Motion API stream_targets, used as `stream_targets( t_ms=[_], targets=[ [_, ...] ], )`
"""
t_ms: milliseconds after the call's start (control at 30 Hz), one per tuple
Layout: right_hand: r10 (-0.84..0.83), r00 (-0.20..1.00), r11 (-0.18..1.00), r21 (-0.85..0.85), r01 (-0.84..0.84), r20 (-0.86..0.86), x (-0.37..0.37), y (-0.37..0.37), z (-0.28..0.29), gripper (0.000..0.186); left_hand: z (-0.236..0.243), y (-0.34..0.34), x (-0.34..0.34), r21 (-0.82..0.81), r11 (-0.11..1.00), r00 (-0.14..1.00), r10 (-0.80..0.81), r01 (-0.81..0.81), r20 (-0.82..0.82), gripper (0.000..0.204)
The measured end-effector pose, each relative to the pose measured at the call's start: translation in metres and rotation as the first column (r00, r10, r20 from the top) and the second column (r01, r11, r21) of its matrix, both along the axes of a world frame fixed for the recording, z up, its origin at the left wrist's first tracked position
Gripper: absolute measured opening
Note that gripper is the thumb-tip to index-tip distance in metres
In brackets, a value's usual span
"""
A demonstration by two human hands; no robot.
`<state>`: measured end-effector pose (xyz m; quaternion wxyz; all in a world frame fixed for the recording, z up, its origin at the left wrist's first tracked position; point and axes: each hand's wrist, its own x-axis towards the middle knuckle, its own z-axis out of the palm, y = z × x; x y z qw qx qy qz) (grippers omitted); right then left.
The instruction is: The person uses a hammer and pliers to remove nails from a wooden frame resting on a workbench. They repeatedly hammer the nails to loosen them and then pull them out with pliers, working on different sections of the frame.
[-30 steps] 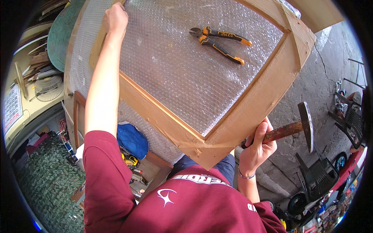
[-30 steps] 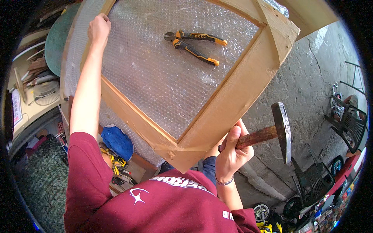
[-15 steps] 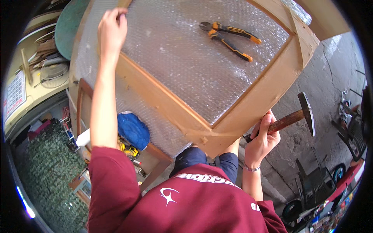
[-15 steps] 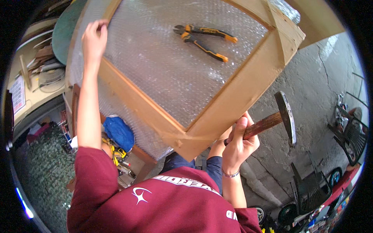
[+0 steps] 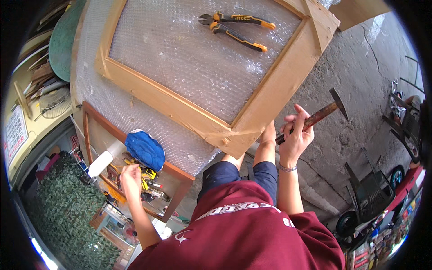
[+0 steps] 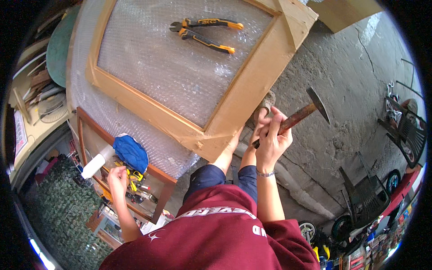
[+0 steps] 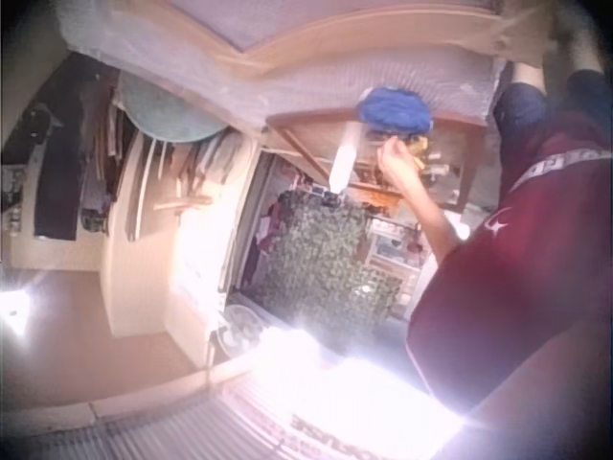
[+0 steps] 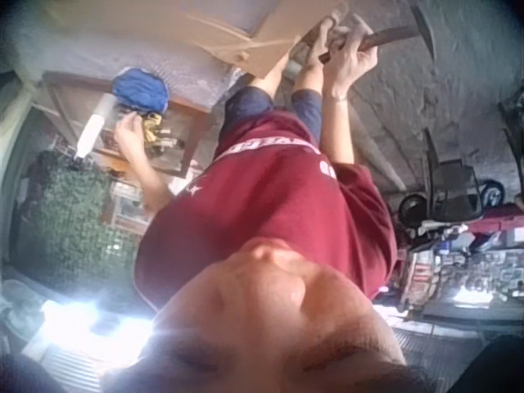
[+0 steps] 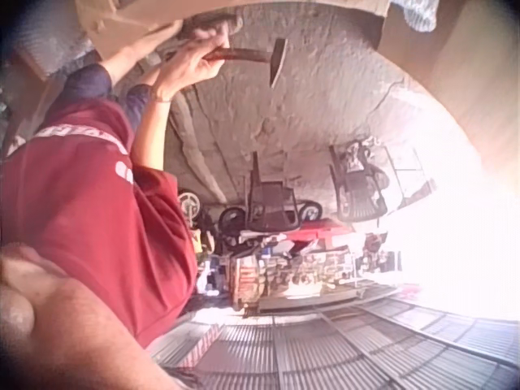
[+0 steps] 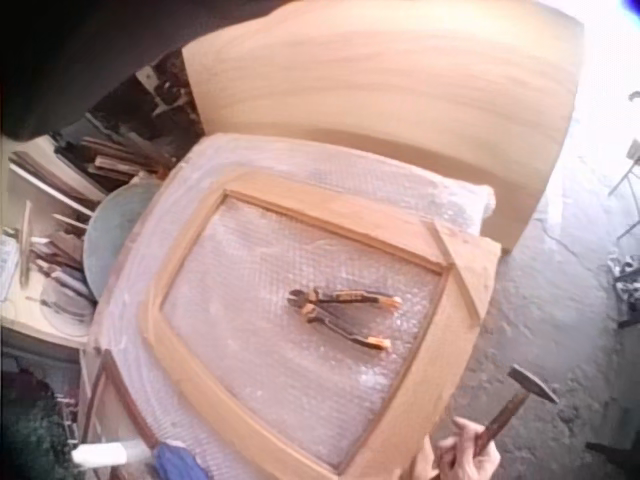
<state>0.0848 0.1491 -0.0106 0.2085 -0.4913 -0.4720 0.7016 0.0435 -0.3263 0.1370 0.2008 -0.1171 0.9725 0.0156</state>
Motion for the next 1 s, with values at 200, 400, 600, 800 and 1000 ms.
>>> stream_targets(
  t_ms=[200,400,600,800,1000],
  targets=[
    [-0.077,0.997,0.991,-0.113,0.078,0.008,0.045,-0.011,-0.010,0.035,0.001,0.076,-0.052,0.082,0.994,0.991,-0.060,0.070,-0.118,0.016],
    [-0.063,0.993,0.996,-0.063,0.058,-0.095,0.052,-0.019,0.018,0.028,-0.031,0.167,-0.075,0.343,0.751,0.826,-0.499,0.564,-0.263,0.017],
    [-0.138,0.979,0.871,-0.490,0.048,-0.151,0.101,-0.065,0.018,0.033,-0.083,0.241,-0.081,0.473,0.511,0.692,-0.453,0.718,-0.561,0.005],
    [-0.051,0.967,0.759,-0.639,-0.125,-0.249,0.140,-0.123,0.021,0.038,-0.119,0.288,-0.085,0.476,0.429,0.638,-0.449,0.768,-0.625,0.020],
    [-0.184,0.945,0.733,-0.678,-0.052,-0.271,0.145,-0.139,0.026,0.035,-0.131,0.283,-0.091,0.455,0.384,0.595,-0.522,0.804,-0.611,0.025]
  ],
)
